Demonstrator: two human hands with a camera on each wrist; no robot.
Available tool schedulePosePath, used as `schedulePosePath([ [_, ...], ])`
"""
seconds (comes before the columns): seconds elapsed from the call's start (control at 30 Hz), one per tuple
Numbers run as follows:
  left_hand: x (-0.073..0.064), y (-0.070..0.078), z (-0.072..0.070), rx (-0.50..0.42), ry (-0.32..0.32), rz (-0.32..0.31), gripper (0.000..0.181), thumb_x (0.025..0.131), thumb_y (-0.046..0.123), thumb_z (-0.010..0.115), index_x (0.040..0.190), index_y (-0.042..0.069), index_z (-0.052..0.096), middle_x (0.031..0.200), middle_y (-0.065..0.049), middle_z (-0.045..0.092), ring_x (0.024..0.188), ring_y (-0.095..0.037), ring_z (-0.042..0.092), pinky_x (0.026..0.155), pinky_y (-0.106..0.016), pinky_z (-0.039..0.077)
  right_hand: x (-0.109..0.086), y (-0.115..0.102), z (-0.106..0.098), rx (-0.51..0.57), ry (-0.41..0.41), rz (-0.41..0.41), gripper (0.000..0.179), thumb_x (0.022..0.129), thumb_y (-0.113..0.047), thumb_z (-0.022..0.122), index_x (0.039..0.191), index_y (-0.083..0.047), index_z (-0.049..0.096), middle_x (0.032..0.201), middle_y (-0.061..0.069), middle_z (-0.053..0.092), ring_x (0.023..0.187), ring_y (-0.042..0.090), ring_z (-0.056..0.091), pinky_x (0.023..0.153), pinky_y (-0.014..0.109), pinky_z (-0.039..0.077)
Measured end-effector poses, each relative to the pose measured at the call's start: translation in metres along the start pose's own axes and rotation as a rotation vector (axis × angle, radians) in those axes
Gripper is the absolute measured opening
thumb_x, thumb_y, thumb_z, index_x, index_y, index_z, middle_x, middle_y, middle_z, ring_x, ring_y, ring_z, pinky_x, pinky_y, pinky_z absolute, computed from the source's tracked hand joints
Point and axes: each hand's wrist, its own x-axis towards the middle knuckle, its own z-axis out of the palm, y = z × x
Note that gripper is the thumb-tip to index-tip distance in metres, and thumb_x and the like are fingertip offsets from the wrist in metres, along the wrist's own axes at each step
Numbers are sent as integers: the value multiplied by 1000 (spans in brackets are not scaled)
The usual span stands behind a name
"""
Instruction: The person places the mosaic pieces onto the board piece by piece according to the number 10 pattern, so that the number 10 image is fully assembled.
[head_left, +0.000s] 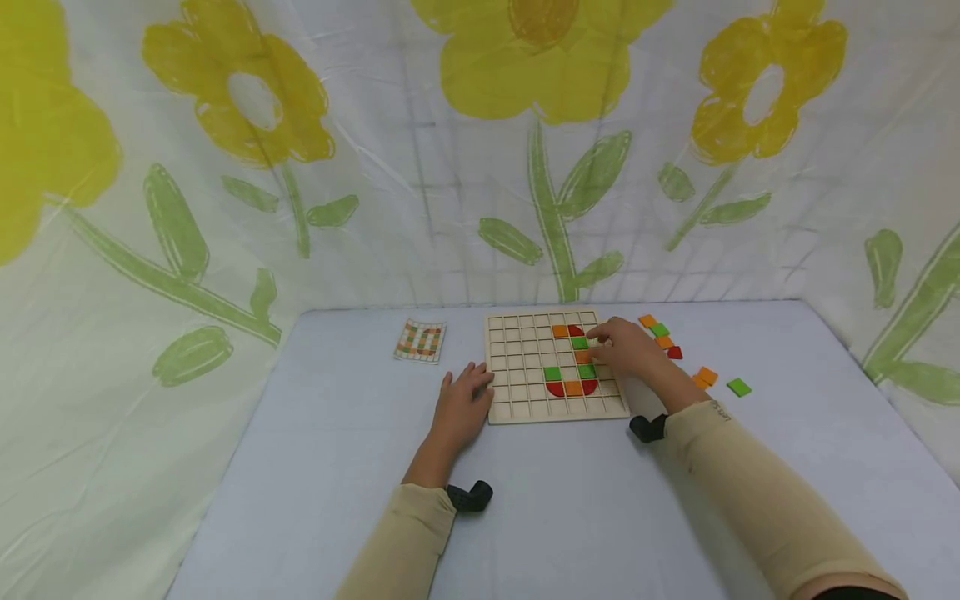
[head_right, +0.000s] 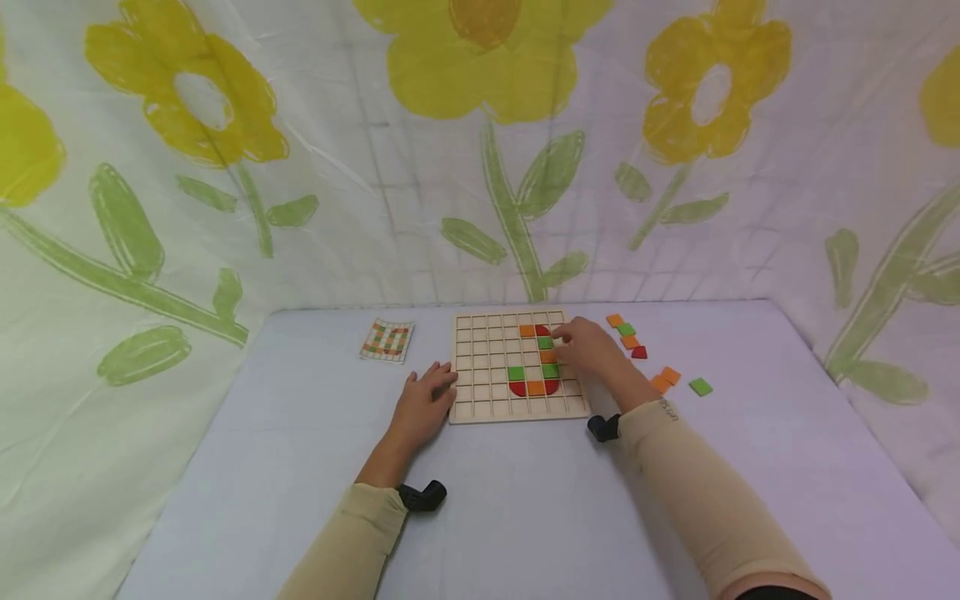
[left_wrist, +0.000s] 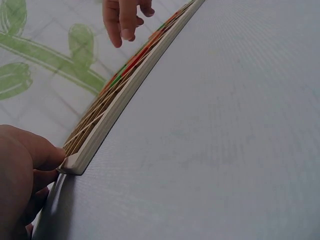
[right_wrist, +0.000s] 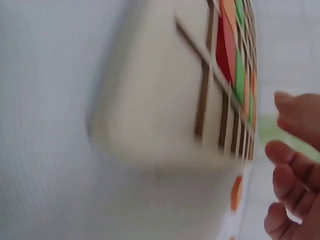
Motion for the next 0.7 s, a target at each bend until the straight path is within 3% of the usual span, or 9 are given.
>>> schedulePosePath([
  [0.17, 0, 0, -1, -3, 4, 12, 34, 99, 22, 57, 130, 9, 64, 148, -6, 51, 145, -24, 37, 124, -52, 10, 0, 25, -13, 43, 52, 157, 50, 96, -30, 63, 136, -2, 55, 122, 23, 57, 103, 34, 54, 82, 46, 51],
  [0.33, 0, 0, -1, -13, 8, 10, 34, 99, 22, 57, 130, 9, 64, 148, -6, 51, 145, -24, 37, 124, -51, 10, 0, 40, -15, 143, 33, 243, 57, 96, -31, 62, 142, -1, 48, 133, 25, 52, 113, 37, 51, 91, 49, 49],
  [0.53, -1, 0, -1, -12, 2, 4, 34, 99, 22, 57, 129, 9, 64, 148, -6, 51, 145, -24, 37, 124, -51, 9, 3, 45, -11, 158, 13, 238, 58, 95, -27, 62, 143, 1, 47, 133, 26, 51, 114, 37, 50, 97, 51, 47],
  [0.7, -1, 1, -1, -5, 5, 0, 34, 99, 22, 57, 129, 9, 64, 148, -6, 51, 144, -24, 37, 124, -51, 10, 9, 43, -9, 94, -1, 214, 58, 95, -28, 62, 143, 1, 47, 130, 27, 52, 103, 34, 50, 86, 45, 49],
])
